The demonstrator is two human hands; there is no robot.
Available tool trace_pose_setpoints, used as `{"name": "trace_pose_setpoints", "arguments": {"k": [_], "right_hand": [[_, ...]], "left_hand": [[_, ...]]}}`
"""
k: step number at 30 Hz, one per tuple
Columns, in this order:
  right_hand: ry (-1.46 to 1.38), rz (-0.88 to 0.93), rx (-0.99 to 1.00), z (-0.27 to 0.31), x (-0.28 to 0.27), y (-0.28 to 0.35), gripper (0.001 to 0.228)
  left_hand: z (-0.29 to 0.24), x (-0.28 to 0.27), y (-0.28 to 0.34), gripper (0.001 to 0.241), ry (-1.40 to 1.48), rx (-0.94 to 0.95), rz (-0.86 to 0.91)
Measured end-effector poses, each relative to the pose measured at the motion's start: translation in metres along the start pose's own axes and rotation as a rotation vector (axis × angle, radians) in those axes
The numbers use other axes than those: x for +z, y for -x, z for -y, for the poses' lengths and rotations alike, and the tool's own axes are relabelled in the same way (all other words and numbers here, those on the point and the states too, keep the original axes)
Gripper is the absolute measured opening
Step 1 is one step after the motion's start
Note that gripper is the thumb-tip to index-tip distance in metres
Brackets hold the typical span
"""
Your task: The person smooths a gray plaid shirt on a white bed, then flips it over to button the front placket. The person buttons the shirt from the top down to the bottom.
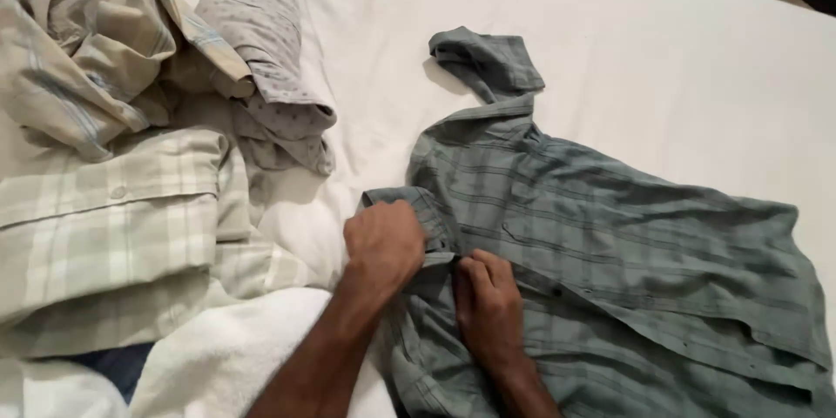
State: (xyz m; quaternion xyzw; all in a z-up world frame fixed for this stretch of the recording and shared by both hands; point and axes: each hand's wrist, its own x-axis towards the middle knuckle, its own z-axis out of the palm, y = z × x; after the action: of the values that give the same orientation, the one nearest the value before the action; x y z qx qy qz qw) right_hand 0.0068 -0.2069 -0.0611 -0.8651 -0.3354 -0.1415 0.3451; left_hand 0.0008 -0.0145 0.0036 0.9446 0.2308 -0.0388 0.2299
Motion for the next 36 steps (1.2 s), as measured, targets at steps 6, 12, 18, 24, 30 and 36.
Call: {"name": "trace_pose_setpoints", "arguments": {"k": [6,12,18,24,30,36], "right_hand": [[-0.002,0.015,-0.009,-0.007,0.003,0.002,0.018],[0.006,0.053,-0.023,-0.008,0.003,0.005,0.020],[-0.159,0.002,0.097,0.002,-0.008,-0.002,0.017],[-0.233,-0.039,0.124,0.001,-0.011,-0.020,0.026],[-0.171,0.017,0.146,0.014,-0.013,-0.047,0.019],[-0.176,0.086,0.256,-0.012,0.010,-0.034,0.026]], "left_hand": [[-0.025,0.001,0.002,0.026,-0.192,0.067,0.116],[-0.018,0.015,-0.003,0.053,-0.203,0.337,-0.123],[-0.006,0.004,-0.010,0.019,0.038,0.517,-0.185],[-0.013,-0.009,-0.022,0.024,0.245,0.369,-0.123],[-0.012,0.001,-0.042,0.029,0.352,0.303,-0.093],[-0.019,0.009,-0.042,0.016,0.098,0.465,-0.014]]}}
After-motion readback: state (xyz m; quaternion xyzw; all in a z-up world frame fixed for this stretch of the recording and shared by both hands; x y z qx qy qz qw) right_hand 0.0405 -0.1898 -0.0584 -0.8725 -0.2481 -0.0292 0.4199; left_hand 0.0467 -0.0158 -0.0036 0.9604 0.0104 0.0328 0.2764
